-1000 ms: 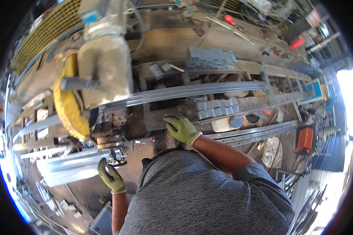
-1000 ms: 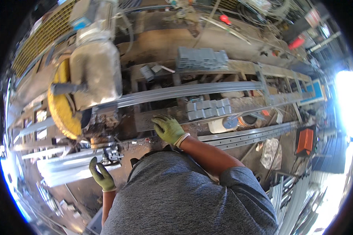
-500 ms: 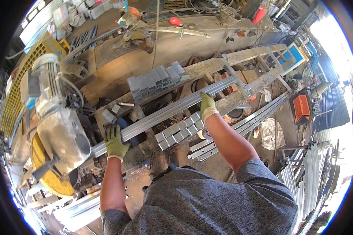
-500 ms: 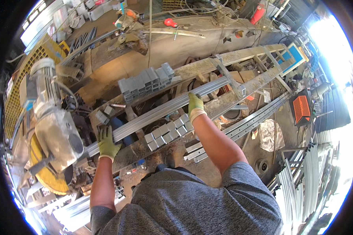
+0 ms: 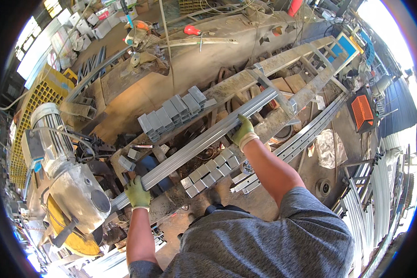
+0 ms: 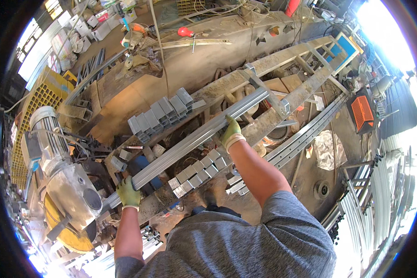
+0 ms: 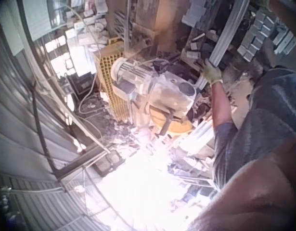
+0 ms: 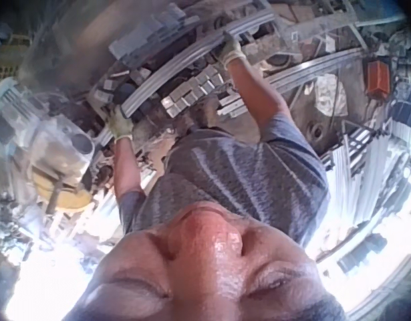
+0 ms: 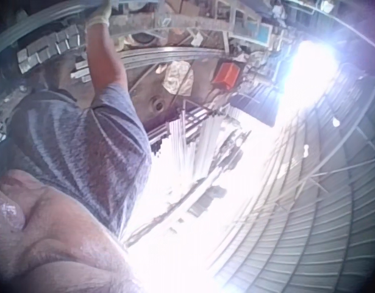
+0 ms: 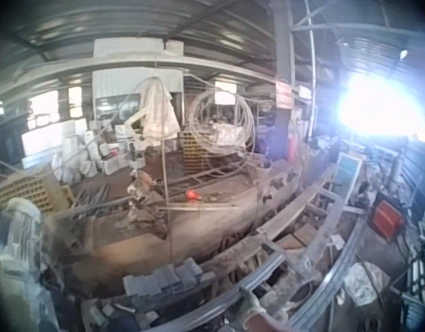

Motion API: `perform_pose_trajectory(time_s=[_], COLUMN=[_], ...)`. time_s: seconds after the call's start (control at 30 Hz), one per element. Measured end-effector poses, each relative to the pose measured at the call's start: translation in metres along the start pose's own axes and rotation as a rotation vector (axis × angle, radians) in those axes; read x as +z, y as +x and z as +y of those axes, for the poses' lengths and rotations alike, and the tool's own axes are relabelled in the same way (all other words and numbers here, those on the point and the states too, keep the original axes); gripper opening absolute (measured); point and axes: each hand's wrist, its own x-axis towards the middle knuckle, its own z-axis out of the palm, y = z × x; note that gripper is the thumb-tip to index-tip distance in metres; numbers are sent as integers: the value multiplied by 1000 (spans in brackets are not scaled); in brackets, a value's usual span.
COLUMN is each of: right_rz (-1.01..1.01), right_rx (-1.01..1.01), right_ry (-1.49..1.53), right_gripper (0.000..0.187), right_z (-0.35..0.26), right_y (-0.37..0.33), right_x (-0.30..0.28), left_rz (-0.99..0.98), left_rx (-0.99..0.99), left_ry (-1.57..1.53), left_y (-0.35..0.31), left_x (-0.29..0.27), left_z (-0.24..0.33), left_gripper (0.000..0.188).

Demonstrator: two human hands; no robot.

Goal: The person repeatedly picks up long metal profiles, positions them on a chop saw, and cuts them to length. After each cut, the person stacks the cut pieces on a nearby pile. The process is repeated multiple times throughout the clip.

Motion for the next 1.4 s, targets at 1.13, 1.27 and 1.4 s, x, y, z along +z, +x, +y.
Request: perform_pose_trajectory(time_s=[1.13,1.27,1.4], right_rz=[-42,130,272], right_rx=[-1132,-1158,-1178], right_ry=[932,1091,1179], right_gripper=[42,45,49], right_z=[178,256,317], right_y=[-658,-723,-766], right_x=[-367,-424,-488], left_rz=[123,29,-106], left_rx=[1369,1567,1718], left_ry=[-291,-250,-239], left_y=[-74,-85,-121], left_x=[-186,-172,-160], left_z=[158,155,160], left_gripper=[103,93,84])
